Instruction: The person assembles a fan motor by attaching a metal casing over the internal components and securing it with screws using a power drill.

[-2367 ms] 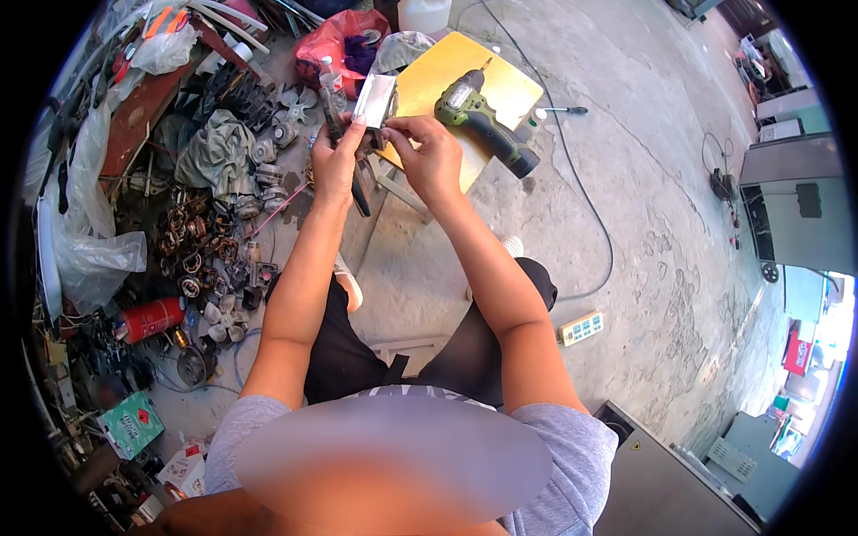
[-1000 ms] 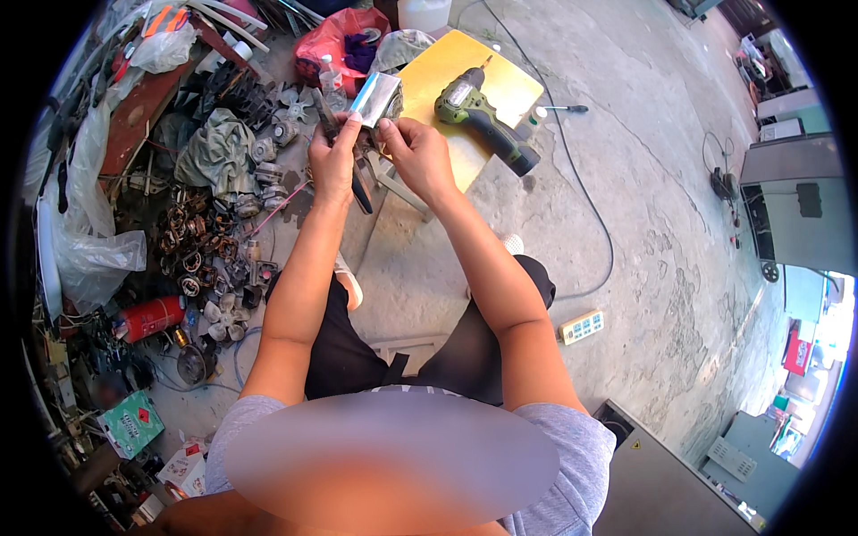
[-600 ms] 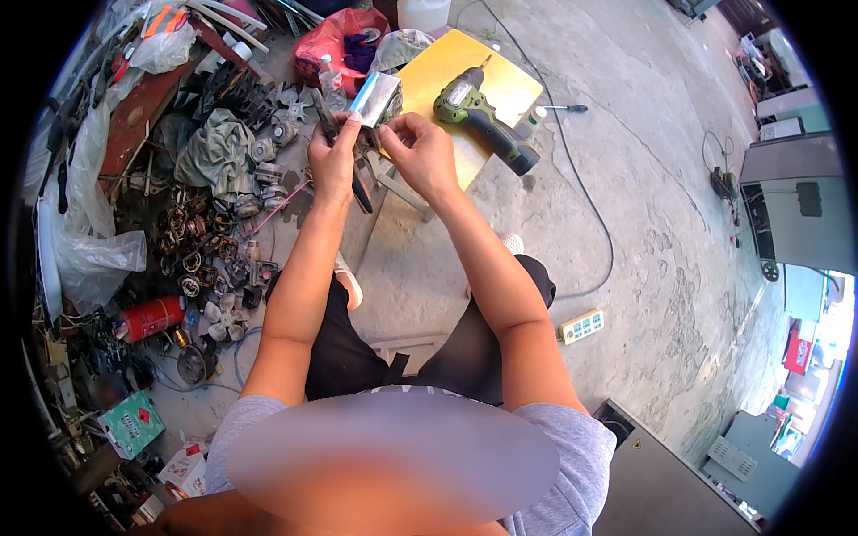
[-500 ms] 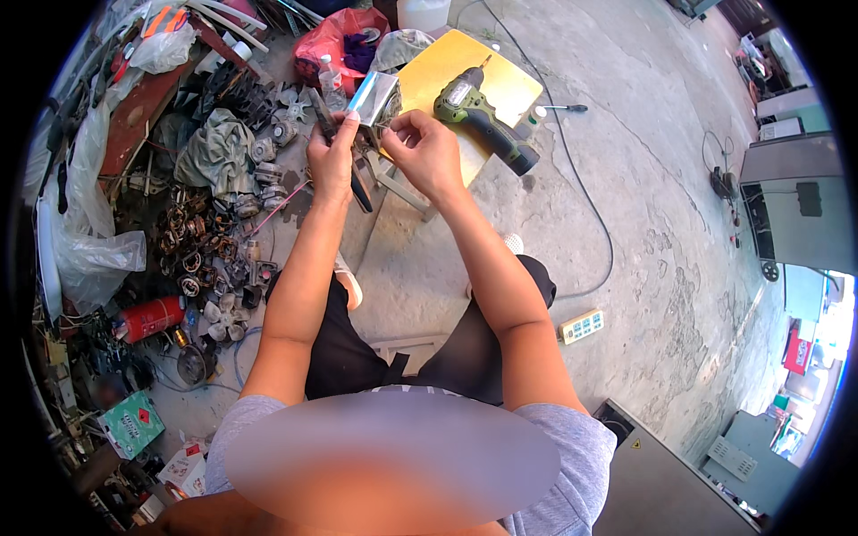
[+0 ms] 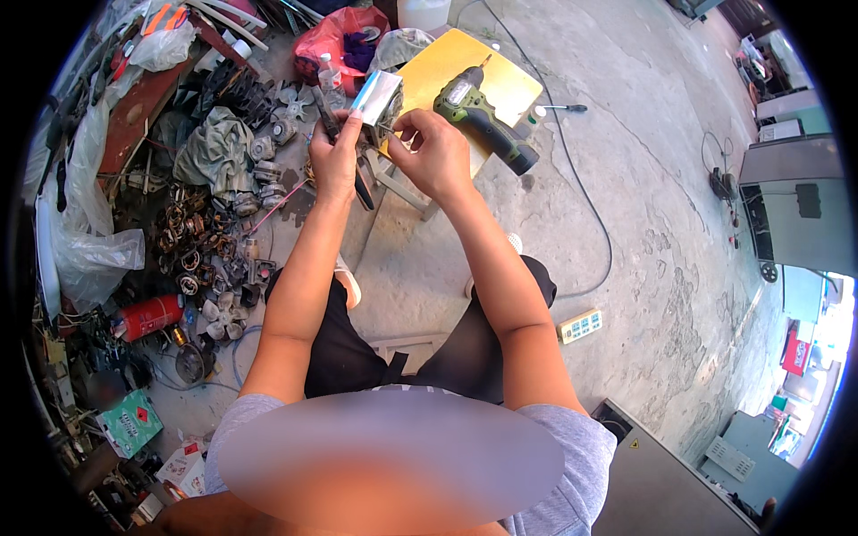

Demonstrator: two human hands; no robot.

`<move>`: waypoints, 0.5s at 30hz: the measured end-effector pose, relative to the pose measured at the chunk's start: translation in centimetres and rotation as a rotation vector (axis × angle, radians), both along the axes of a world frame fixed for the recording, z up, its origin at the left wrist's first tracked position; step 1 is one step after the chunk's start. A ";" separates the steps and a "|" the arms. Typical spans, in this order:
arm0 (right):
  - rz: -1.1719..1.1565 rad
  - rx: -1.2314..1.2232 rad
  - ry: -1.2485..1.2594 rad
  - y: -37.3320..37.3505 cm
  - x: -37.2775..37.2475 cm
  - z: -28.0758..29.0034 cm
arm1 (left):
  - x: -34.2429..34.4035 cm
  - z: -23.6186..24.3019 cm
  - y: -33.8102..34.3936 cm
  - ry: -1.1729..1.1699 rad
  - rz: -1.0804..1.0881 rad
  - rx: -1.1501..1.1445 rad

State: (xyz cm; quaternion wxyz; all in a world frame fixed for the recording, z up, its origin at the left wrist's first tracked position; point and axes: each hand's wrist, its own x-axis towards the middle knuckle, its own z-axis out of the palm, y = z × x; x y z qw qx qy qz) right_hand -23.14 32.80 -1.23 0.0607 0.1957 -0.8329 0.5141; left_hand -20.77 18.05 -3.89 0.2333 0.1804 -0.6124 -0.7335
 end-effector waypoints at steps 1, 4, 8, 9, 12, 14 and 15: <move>0.019 -0.049 -0.056 0.1 0.0 -0.1 | -0.1 -0.1 0.0 -0.006 0.008 -0.001; 0.061 -0.137 -0.178 0.3 -0.2 -0.4 | -0.2 -0.3 -0.1 -0.015 0.024 -0.002; 0.044 -0.076 -0.122 0.8 -0.3 0.2 | -0.3 -0.1 0.0 -0.015 0.031 0.003; 0.032 -0.055 -0.086 1.0 -0.3 0.3 | -0.3 0.0 -0.1 -0.020 0.036 0.003; 0.021 -0.051 -0.152 1.9 -1.0 0.5 | -0.7 -0.3 -0.5 0.043 0.063 0.048; -0.023 0.098 -0.139 2.9 -1.8 0.2 | -0.6 -0.4 -0.8 0.023 0.052 0.066; -0.050 0.191 -0.142 3.4 -2.1 0.0 | -0.6 -0.3 -0.8 0.013 0.045 0.076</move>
